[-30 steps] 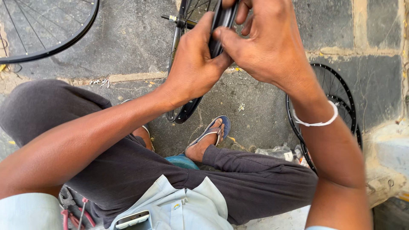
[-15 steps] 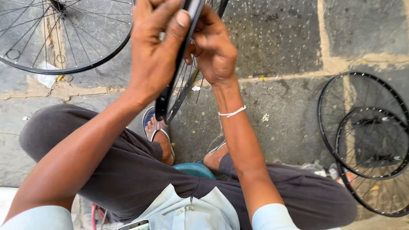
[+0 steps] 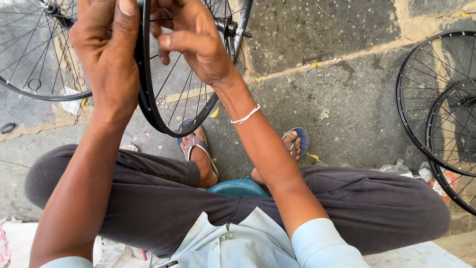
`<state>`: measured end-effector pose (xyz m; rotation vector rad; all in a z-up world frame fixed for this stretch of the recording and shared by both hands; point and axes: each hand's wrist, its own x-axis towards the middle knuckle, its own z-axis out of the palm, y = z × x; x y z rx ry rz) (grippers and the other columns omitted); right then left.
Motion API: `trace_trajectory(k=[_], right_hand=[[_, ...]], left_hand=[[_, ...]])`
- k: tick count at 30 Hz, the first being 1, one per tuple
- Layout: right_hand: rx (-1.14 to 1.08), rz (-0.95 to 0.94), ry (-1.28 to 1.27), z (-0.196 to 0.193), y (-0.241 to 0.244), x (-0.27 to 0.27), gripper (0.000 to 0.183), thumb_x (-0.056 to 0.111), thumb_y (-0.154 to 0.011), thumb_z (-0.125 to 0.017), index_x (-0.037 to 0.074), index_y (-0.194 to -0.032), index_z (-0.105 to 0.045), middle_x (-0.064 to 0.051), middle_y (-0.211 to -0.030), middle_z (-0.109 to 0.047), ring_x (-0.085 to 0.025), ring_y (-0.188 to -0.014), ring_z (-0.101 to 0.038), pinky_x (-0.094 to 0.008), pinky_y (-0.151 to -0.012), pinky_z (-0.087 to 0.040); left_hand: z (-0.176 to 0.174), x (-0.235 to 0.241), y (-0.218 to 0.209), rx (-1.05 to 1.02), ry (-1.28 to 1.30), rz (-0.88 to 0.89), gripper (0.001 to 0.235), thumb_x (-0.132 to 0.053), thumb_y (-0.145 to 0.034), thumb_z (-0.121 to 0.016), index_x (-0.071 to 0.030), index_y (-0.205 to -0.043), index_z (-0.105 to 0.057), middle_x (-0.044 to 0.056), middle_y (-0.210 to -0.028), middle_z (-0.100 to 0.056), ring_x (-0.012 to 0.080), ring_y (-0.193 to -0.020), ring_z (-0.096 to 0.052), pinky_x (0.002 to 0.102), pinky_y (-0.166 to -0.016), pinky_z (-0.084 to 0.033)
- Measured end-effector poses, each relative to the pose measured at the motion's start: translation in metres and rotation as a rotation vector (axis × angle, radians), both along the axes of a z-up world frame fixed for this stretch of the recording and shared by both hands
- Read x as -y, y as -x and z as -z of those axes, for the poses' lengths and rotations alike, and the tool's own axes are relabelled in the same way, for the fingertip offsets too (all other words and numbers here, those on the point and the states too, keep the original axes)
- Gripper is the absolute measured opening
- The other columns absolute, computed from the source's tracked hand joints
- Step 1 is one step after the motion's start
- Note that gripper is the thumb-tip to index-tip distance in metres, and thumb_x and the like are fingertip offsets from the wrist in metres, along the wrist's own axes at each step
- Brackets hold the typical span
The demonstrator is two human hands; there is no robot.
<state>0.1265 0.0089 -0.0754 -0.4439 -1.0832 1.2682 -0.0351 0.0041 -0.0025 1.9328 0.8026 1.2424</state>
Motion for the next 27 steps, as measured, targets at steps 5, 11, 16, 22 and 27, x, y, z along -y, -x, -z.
trace_trajectory(k=[5, 11, 16, 22, 27], right_hand=[[0.003, 0.014, -0.032, -0.016, 0.009, 0.005, 0.025, 0.03, -0.108, -0.057, 0.008, -0.113, -0.066, 0.006, -0.07, -0.055, -0.003, -0.056, -0.053, -0.02, -0.048, -0.046], [-0.02, -0.024, 0.011, -0.022, 0.003, 0.0, 0.03, 0.035, -0.109, -0.057, 0.008, -0.107, -0.07, -0.001, -0.091, -0.07, -0.006, -0.063, -0.057, -0.024, -0.05, -0.048], [-0.119, 0.066, 0.063, 0.022, -0.009, -0.002, 0.012, 0.012, -0.099, -0.068, 0.003, -0.106, -0.068, -0.007, -0.087, -0.067, -0.017, -0.067, -0.063, -0.032, -0.056, -0.05], [0.668, 1.121, 0.229, 0.132, -0.05, 0.017, 0.009, 0.009, -0.091, -0.069, 0.002, -0.095, -0.073, -0.002, -0.089, -0.069, -0.012, -0.082, -0.065, -0.027, -0.078, -0.052], [0.488, 0.638, 0.676, 0.135, -0.046, 0.041, 0.018, 0.015, -0.103, -0.067, -0.001, -0.105, -0.076, -0.008, -0.086, -0.068, -0.013, -0.078, -0.061, -0.026, -0.069, -0.05]], left_hand=[[-0.009, 0.002, -0.007, 0.198, 0.271, 0.056, 0.03, -0.029, -0.11, -0.063, 0.001, -0.107, -0.066, -0.003, -0.096, -0.058, 0.0076, -0.082, -0.054, 0.024, -0.07, -0.046], [0.001, -0.003, 0.001, 0.015, 0.003, -0.02, 0.034, -0.021, -0.124, -0.06, 0.009, -0.109, -0.067, 0.002, -0.096, -0.055, 0.0111, -0.092, -0.047, 0.029, -0.078, -0.039], [0.02, -0.022, -0.005, 0.087, 0.03, -0.032, 0.026, -0.019, -0.12, -0.064, 0.004, -0.109, -0.06, -0.002, -0.093, -0.053, 0.006, -0.083, -0.045, 0.026, -0.067, -0.033], [0.025, 0.0, -0.023, 0.118, 0.073, 0.189, 0.033, -0.016, -0.106, -0.076, 0.001, -0.113, -0.049, -0.002, -0.1, -0.055, 0.0089, -0.093, -0.054, 0.029, -0.086, -0.048], [0.027, -0.008, -0.052, -0.045, 0.179, 0.126, 0.033, -0.02, -0.108, -0.079, 0.0, -0.121, -0.056, 0.0, -0.095, -0.056, 0.0084, -0.081, -0.051, 0.024, -0.074, -0.045]])
